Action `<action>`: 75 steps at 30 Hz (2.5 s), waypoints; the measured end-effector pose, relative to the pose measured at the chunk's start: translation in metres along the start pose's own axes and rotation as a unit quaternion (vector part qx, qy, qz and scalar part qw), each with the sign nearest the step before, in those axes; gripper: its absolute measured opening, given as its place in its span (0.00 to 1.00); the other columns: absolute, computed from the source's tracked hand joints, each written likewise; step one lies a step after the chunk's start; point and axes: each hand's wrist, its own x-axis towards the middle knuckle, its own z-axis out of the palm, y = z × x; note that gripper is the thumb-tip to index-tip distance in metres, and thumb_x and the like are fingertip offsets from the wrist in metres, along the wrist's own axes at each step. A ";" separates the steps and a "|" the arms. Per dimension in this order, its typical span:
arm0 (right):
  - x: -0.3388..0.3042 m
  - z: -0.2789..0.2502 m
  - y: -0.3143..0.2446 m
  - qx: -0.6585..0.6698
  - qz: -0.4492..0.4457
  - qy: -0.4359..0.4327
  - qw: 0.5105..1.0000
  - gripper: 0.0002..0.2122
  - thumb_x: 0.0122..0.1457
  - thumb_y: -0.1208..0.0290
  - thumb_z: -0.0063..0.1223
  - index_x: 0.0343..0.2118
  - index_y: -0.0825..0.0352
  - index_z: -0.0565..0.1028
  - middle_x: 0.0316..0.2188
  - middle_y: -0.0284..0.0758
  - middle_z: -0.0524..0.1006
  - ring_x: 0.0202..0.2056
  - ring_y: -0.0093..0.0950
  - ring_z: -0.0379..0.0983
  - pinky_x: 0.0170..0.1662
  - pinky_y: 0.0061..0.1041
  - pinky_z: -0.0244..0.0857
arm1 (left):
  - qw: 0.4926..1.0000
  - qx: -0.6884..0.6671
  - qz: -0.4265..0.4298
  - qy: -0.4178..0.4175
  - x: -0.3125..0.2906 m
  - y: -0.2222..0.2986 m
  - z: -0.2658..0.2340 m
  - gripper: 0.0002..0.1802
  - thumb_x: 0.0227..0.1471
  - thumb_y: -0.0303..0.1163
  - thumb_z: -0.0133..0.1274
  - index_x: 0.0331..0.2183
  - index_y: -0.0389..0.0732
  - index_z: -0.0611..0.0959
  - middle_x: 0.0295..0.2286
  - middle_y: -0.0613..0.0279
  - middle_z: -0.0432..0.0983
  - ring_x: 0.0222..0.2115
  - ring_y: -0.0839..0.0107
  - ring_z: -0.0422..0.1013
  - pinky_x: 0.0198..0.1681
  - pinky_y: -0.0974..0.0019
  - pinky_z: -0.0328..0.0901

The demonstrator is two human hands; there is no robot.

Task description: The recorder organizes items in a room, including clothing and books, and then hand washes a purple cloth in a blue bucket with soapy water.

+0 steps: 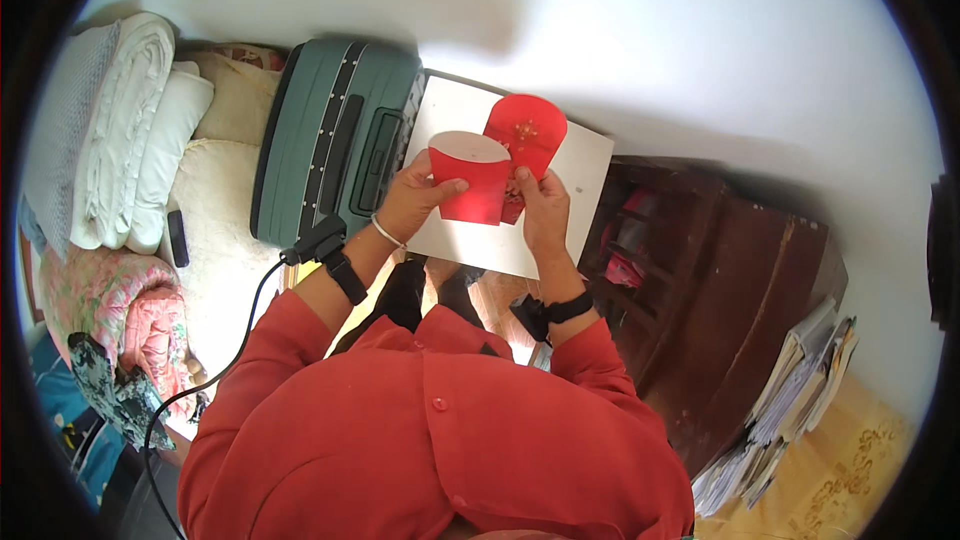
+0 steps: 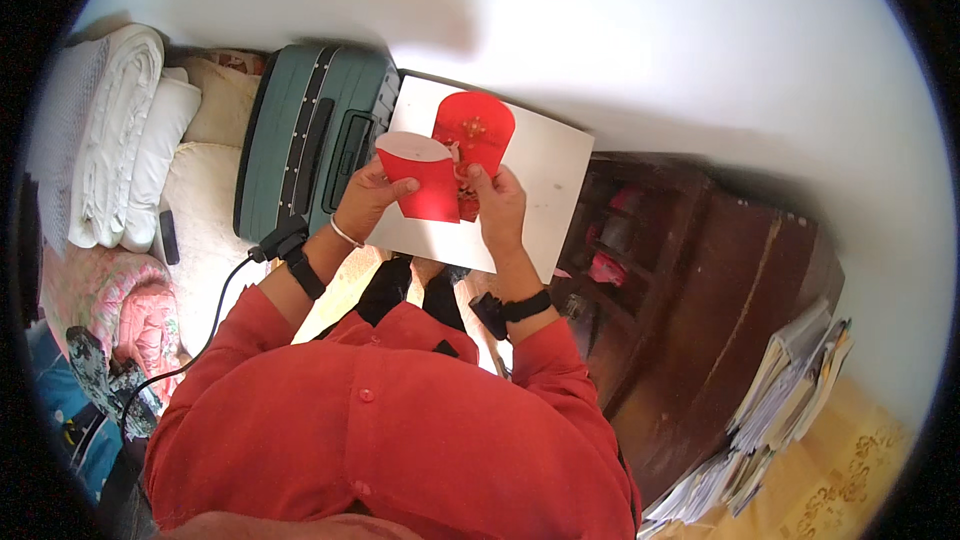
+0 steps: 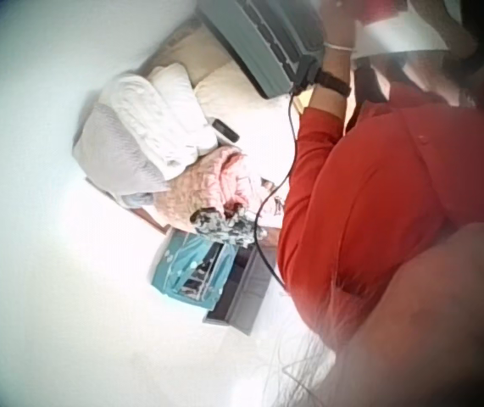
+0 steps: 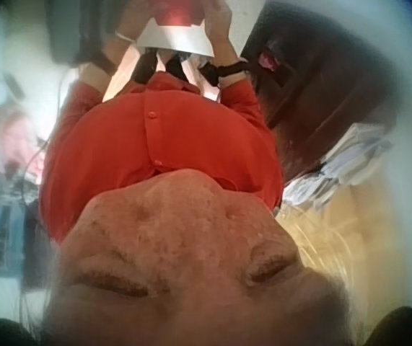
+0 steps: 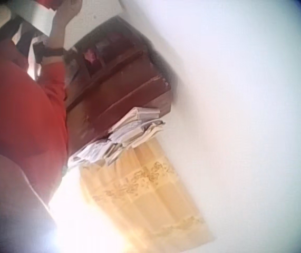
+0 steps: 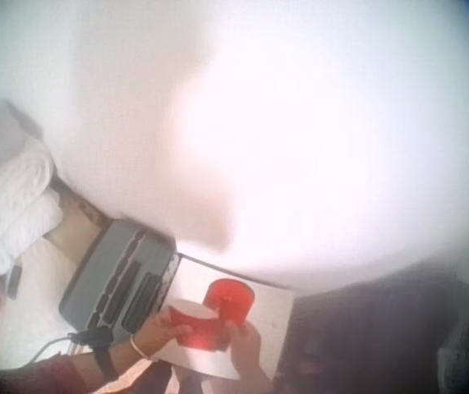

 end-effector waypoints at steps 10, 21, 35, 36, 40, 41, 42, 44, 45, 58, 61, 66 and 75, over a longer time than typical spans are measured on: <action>-0.095 -0.010 -0.056 -0.095 -0.090 -0.067 0.989 0.07 0.50 0.72 0.50 0.33 0.68 0.71 0.21 0.25 0.68 0.23 0.13 0.61 0.25 0.14 0.56 | 0.988 0.047 0.005 -0.145 -0.027 0.045 0.063 0.17 0.42 0.28 0.54 0.37 0.35 0.71 0.31 0.67 0.68 0.33 0.77 0.64 0.40 0.73 0.60; -0.165 -0.044 -0.112 -0.063 -0.064 -0.017 0.996 0.13 0.52 0.71 0.49 0.40 0.70 0.66 0.30 0.32 0.71 0.30 0.17 0.66 0.34 0.17 0.62 | 0.929 0.193 -0.003 -0.317 -0.051 0.066 0.139 0.16 0.42 0.29 0.53 0.37 0.34 0.73 0.30 0.63 0.72 0.32 0.77 0.67 0.37 0.73 0.62; -0.209 -0.116 -0.126 0.042 -0.048 -0.039 0.997 0.13 0.51 0.60 0.47 0.29 0.68 0.71 0.22 0.31 0.71 0.24 0.21 0.68 0.29 0.20 0.63 | 0.882 -0.314 -0.227 -0.267 -0.053 0.046 0.168 0.38 0.46 0.63 0.29 0.48 0.41 0.61 0.45 0.51 0.60 0.47 0.60 0.56 0.50 0.58 0.50; -0.199 -0.128 -0.117 -0.135 0.016 -0.026 0.990 0.14 0.51 0.59 0.47 0.27 0.67 0.71 0.17 0.28 0.70 0.21 0.19 0.66 0.26 0.19 0.62 | 0.857 -0.343 -0.270 -0.275 -0.062 0.046 0.176 0.39 0.45 0.63 0.28 0.48 0.41 0.62 0.46 0.50 0.59 0.48 0.59 0.55 0.51 0.58 0.49; -0.205 -0.169 -0.077 -0.205 0.059 0.119 0.970 0.14 0.48 0.58 0.50 0.25 0.66 0.70 0.13 0.27 0.65 0.11 0.17 0.59 0.11 0.17 0.52 | 0.853 -0.317 -0.214 -0.355 -0.067 0.048 0.189 0.40 0.45 0.63 0.28 0.49 0.40 0.61 0.49 0.51 0.54 0.50 0.59 0.51 0.53 0.57 0.45; -0.214 -0.177 -0.075 -0.118 0.066 0.066 0.989 0.13 0.49 0.59 0.49 0.27 0.66 0.71 0.15 0.27 0.67 0.14 0.16 0.61 0.15 0.15 0.56 | 0.880 -0.288 -0.187 -0.327 -0.060 0.047 0.179 0.40 0.45 0.63 0.27 0.49 0.40 0.60 0.49 0.51 0.54 0.50 0.59 0.51 0.53 0.57 0.45; -0.228 -0.171 -0.092 -0.025 0.042 0.007 0.999 0.12 0.50 0.60 0.48 0.28 0.66 0.71 0.17 0.27 0.68 0.16 0.16 0.62 0.18 0.16 0.58 | 0.904 -0.262 -0.160 -0.298 -0.048 0.044 0.165 0.40 0.45 0.63 0.27 0.50 0.40 0.59 0.49 0.51 0.55 0.50 0.59 0.51 0.53 0.57 0.45; -0.252 -0.160 -0.123 0.091 -0.004 -0.064 0.994 0.12 0.51 0.62 0.47 0.31 0.66 0.71 0.21 0.28 0.70 0.20 0.17 0.64 0.24 0.16 0.60 | 0.939 -0.232 -0.162 -0.197 -0.047 0.043 0.162 0.39 0.46 0.62 0.28 0.50 0.41 0.59 0.48 0.51 0.55 0.50 0.58 0.52 0.52 0.56 0.46; -0.255 -0.159 -0.126 0.114 -0.022 -0.081 0.990 0.12 0.52 0.63 0.47 0.32 0.66 0.70 0.23 0.29 0.70 0.22 0.17 0.65 0.26 0.16 0.60 | 0.935 -0.220 -0.189 -0.205 -0.051 0.037 0.168 0.39 0.46 0.62 0.28 0.50 0.42 0.60 0.48 0.52 0.57 0.49 0.59 0.53 0.52 0.57 0.47; -0.377 -0.255 -0.179 -0.089 -0.133 0.319 0.934 0.13 0.48 0.60 0.52 0.28 0.66 0.71 0.20 0.27 0.70 0.20 0.16 0.66 0.19 0.15 0.60 | 0.943 -0.168 -0.184 -0.222 -0.042 0.033 0.209 0.33 0.47 0.55 0.38 0.47 0.39 0.64 0.44 0.55 0.62 0.44 0.66 0.60 0.48 0.65 0.56; -0.414 -0.292 -0.220 -0.061 -0.114 0.449 0.884 0.11 0.51 0.62 0.46 0.27 0.66 0.68 0.16 0.28 0.67 0.15 0.17 0.60 0.18 0.13 0.55 | 0.939 -0.139 -0.247 -0.196 -0.036 0.005 0.172 0.28 0.48 0.52 0.38 0.41 0.38 0.69 0.38 0.54 0.66 0.39 0.66 0.63 0.45 0.65 0.58; -0.489 -0.460 -0.253 0.086 -0.175 0.449 0.872 0.13 0.51 0.55 0.45 0.29 0.61 0.70 0.17 0.25 0.64 0.16 0.15 0.57 0.13 0.11 0.48 | 0.932 -0.126 -0.299 -0.165 -0.051 -0.021 0.198 0.27 0.50 0.50 0.35 0.42 0.36 0.66 0.38 0.52 0.65 0.39 0.61 0.62 0.46 0.62 0.57; -0.396 -0.347 -0.203 -0.194 0.015 0.406 0.893 0.09 0.51 0.62 0.44 0.22 0.61 0.71 0.10 0.23 0.61 0.09 0.12 0.51 0.10 0.10 0.41 | 0.987 -0.018 -0.157 0.043 -0.054 -0.008 0.079 0.23 0.48 0.37 0.44 0.43 0.34 0.64 0.38 0.50 0.66 0.37 0.63 0.66 0.40 0.67 0.63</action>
